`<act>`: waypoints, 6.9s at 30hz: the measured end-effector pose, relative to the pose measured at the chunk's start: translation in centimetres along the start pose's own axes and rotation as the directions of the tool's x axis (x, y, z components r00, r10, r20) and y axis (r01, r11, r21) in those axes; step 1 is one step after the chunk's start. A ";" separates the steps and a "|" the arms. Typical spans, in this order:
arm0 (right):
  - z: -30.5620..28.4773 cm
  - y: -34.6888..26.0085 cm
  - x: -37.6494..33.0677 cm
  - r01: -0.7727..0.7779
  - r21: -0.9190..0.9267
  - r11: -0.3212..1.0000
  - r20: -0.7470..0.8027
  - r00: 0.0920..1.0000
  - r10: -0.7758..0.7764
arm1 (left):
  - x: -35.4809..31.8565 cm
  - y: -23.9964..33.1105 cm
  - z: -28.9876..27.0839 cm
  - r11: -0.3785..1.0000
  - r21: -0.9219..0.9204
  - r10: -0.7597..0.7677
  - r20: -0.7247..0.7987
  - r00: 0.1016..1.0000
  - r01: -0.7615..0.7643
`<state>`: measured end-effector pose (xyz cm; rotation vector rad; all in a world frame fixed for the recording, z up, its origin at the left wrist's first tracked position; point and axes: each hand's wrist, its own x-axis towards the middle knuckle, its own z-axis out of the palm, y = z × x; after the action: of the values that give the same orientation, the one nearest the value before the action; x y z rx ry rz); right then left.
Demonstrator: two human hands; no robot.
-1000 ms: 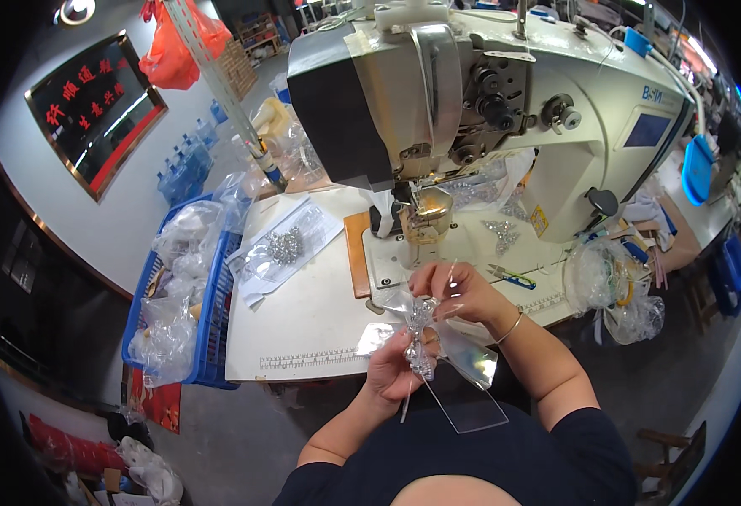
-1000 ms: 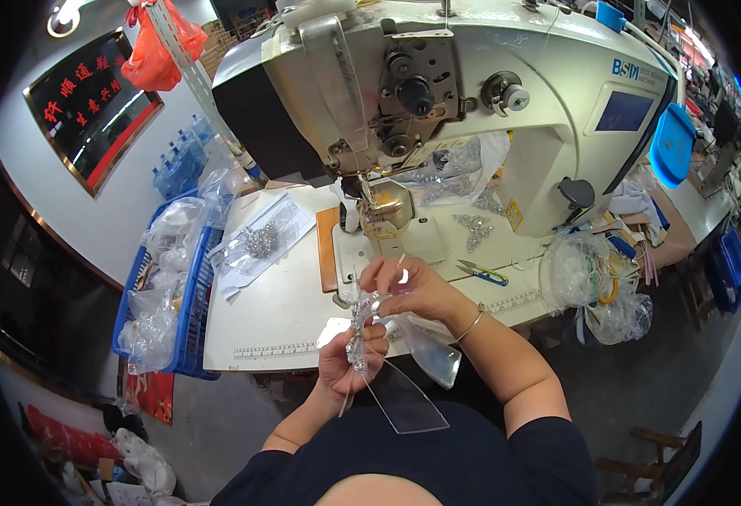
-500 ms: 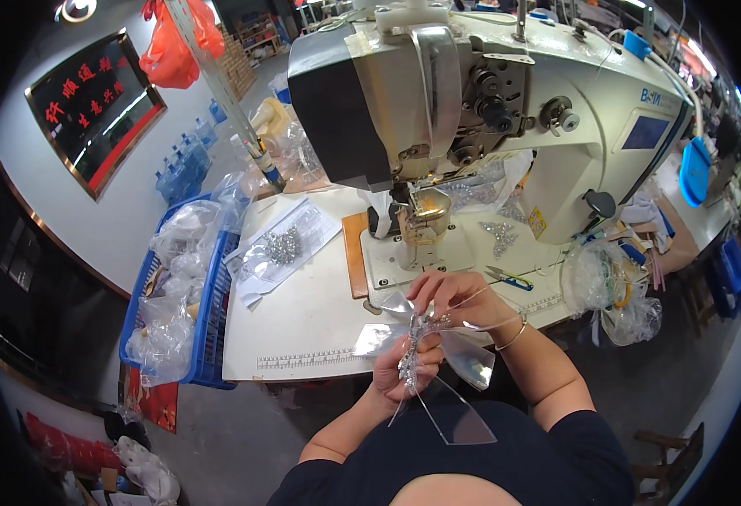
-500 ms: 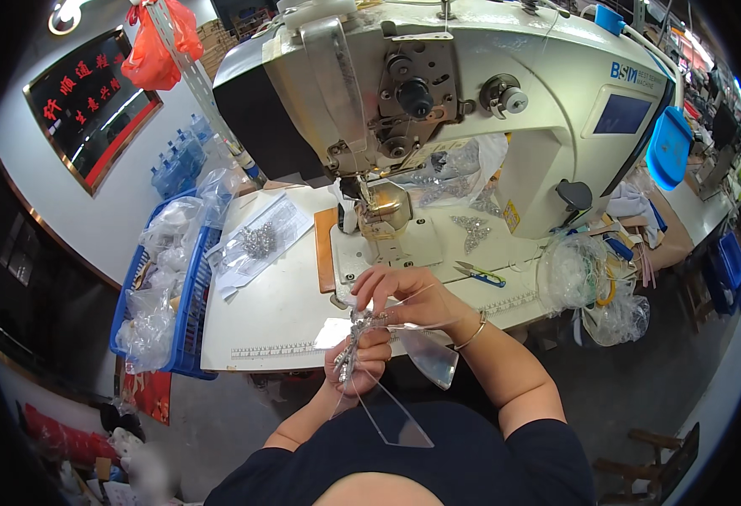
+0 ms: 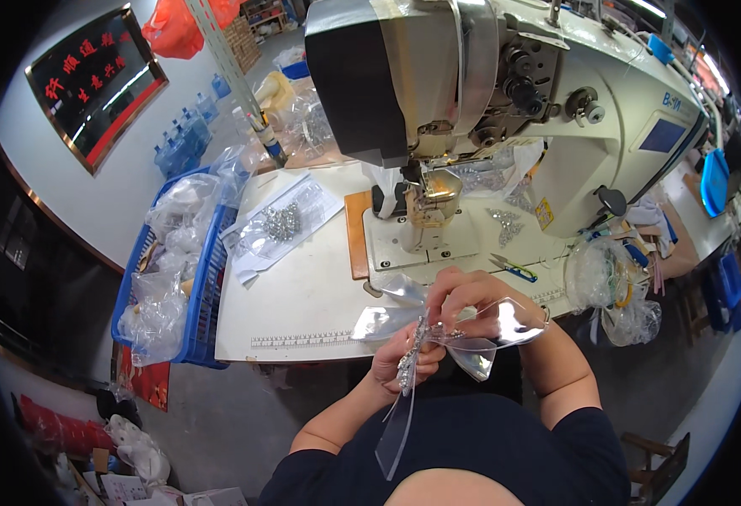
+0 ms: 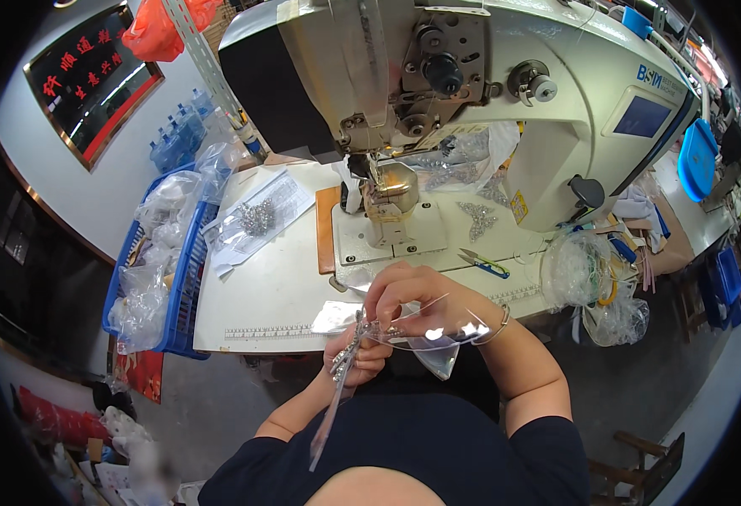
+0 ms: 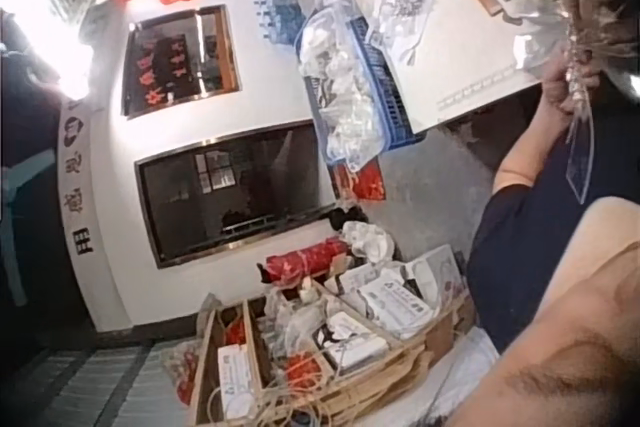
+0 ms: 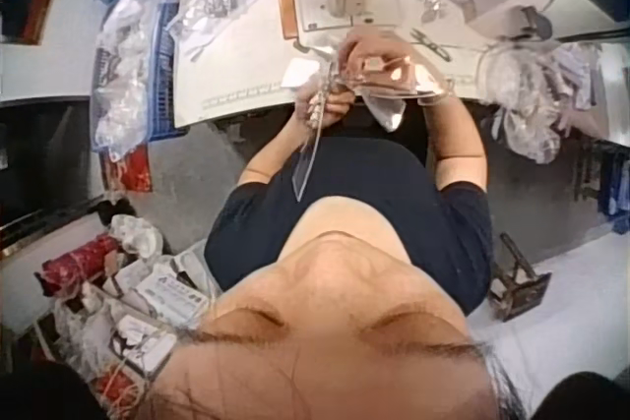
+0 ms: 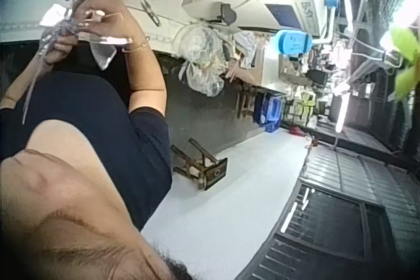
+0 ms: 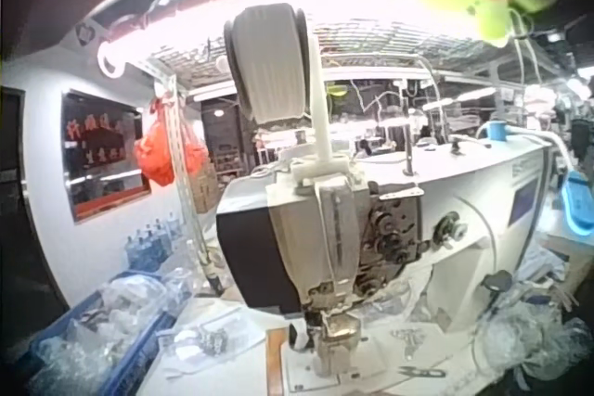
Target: The person sews small, shiny, star-shaped decorations onto clear plastic sheets using an industrial sewing machine. They repeatedly pick up a decoration, place it on a plastic sheet, and feed the assembly under the machine's needle to stitch it in place. The person uses scissors to trim threads after sewing.
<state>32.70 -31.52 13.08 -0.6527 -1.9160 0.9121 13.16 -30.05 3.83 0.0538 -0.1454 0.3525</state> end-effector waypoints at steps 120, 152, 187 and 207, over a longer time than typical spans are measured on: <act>-4.8 6.4 3.3 -0.384 -0.108 0.917 -0.748 0.639 0.180 | 10.4 13.8 7.3 0.391 0.903 0.249 -0.290 0.924 0.178; 2.4 3.2 -4.1 -0.377 -0.495 0.783 -0.491 0.865 0.106 | 1.1 5.4 2.2 0.603 0.787 0.443 -0.198 0.874 -0.127; 3.9 4.7 -5.7 -0.354 -0.791 0.499 -0.408 0.913 0.001 | 0.2 3.9 -2.6 -0.961 0.161 -0.072 0.634 0.770 -0.222; 5.2 4.8 -4.3 -0.481 -0.732 0.482 -0.493 0.863 0.112 | 0.2 4.1 -2.5 -0.959 0.180 -0.057 0.630 0.774 -0.217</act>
<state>30.47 -33.59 5.38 -1.6745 -1.8077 -0.0852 12.28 -25.98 1.51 2.7994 0.2279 1.2578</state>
